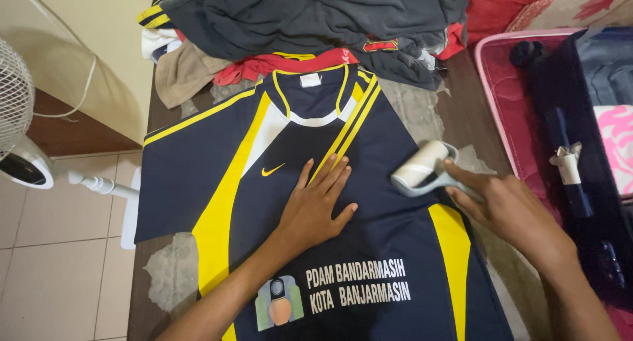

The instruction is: The person uses a lint roller to remove debris from the surface of a blue and yellow athletic jersey laid flat on a table.

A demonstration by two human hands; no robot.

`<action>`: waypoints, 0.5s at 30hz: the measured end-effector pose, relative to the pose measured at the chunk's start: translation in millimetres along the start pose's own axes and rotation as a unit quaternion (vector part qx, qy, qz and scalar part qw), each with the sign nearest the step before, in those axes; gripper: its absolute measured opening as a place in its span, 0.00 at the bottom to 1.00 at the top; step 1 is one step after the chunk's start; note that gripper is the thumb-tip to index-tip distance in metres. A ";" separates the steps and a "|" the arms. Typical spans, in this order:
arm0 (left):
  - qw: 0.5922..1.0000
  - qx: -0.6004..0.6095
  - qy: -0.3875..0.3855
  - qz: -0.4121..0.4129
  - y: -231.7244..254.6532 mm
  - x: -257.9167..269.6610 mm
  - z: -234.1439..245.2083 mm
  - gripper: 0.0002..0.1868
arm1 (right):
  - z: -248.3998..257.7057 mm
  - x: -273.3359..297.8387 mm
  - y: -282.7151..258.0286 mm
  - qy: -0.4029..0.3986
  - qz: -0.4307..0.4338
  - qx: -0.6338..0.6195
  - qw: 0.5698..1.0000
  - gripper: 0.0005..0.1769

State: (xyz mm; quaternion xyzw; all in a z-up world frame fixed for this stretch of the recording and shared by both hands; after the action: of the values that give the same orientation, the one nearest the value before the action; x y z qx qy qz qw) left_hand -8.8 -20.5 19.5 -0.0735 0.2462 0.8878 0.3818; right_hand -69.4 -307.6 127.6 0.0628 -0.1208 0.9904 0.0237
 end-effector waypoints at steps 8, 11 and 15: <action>1.000 -0.007 0.014 -0.003 0.1 0.3 -1.8 0.38 | -9.6 -45.5 -36.4 0.039 0.022 -0.006 0.999 0.28; 1.000 -0.002 0.014 -0.002 0.1 1.7 -2.4 0.38 | -11.6 -33.5 -29.2 0.056 0.048 -0.001 0.997 0.27; 1.000 -0.002 0.017 -0.006 -0.3 2.5 -2.9 0.38 | -8.9 1.1 -11.9 0.033 0.018 -0.016 0.999 0.27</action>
State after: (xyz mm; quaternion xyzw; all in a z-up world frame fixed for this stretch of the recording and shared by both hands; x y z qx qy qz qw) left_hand -10.4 -20.2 16.1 -0.0911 0.2508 0.8846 0.3825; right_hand -70.8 -293.8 121.9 0.0275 -0.1365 0.9902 0.0105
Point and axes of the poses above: each hand's wrist, its own x-axis away from the middle knuckle, its own z-axis out of the back of the hand, y = z × x, the point moved 2 cm from there along -x, towards the middle knuckle, and after that the axes turned 2 degrees about y, right-handed, at the moved point
